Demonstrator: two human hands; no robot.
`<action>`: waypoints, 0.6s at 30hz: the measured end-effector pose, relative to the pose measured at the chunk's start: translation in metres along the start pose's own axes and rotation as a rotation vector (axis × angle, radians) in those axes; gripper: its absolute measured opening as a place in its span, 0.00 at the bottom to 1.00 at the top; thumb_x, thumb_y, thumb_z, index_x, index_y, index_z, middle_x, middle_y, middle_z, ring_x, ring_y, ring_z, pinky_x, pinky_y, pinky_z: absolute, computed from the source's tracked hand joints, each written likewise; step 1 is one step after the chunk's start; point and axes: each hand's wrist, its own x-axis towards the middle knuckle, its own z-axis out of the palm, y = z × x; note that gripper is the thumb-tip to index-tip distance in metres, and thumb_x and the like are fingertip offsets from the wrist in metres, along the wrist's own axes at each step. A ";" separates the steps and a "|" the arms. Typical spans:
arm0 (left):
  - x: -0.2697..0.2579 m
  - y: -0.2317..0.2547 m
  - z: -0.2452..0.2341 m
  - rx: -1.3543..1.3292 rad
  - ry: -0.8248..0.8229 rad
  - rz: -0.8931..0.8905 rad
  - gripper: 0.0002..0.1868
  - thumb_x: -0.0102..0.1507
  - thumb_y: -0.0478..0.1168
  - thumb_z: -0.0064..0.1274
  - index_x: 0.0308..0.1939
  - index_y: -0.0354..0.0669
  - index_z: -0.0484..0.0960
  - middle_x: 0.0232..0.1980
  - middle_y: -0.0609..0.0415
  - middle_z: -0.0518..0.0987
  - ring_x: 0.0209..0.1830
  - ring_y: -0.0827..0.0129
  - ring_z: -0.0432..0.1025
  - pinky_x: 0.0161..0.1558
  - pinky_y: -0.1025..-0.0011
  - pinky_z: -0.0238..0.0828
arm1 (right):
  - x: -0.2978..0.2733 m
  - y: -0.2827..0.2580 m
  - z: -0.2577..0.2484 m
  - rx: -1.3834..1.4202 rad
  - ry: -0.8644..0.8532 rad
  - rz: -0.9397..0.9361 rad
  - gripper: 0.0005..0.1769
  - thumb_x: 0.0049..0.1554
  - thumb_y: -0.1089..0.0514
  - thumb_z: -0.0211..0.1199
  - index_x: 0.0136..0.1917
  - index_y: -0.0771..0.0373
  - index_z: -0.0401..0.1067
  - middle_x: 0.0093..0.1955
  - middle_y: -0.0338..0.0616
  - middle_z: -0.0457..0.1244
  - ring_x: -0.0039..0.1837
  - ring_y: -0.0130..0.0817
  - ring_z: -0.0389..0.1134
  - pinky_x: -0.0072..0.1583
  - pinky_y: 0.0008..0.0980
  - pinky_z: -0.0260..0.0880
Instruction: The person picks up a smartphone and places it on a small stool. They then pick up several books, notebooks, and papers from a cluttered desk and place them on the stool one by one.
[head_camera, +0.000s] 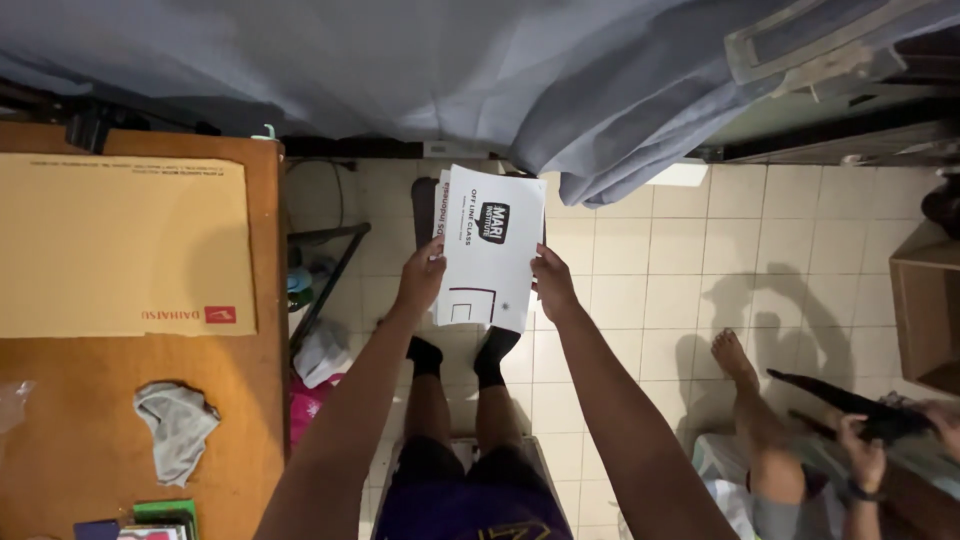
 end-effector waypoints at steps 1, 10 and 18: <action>-0.003 0.008 0.000 -0.005 0.015 0.017 0.28 0.66 0.37 0.50 0.72 0.51 0.72 0.65 0.35 0.75 0.61 0.46 0.73 0.61 0.56 0.72 | 0.001 -0.002 0.002 0.002 -0.007 0.005 0.25 0.63 0.60 0.55 0.73 0.62 0.64 0.54 0.45 0.62 0.49 0.30 0.65 0.49 0.35 0.74; 0.024 -0.103 0.008 0.318 0.058 0.036 0.36 0.60 0.40 0.55 0.72 0.36 0.68 0.68 0.33 0.67 0.72 0.44 0.63 0.73 0.55 0.58 | 0.033 0.044 -0.018 -0.062 -0.038 0.095 0.34 0.60 0.58 0.59 0.78 0.61 0.58 0.75 0.56 0.54 0.74 0.51 0.58 0.70 0.52 0.60; 0.004 -0.138 0.025 0.395 0.044 -0.111 0.39 0.59 0.44 0.55 0.74 0.40 0.66 0.68 0.37 0.69 0.72 0.49 0.63 0.71 0.58 0.60 | 0.013 0.044 -0.010 -0.204 -0.048 0.051 0.35 0.59 0.61 0.58 0.78 0.66 0.57 0.78 0.62 0.50 0.77 0.56 0.54 0.74 0.53 0.56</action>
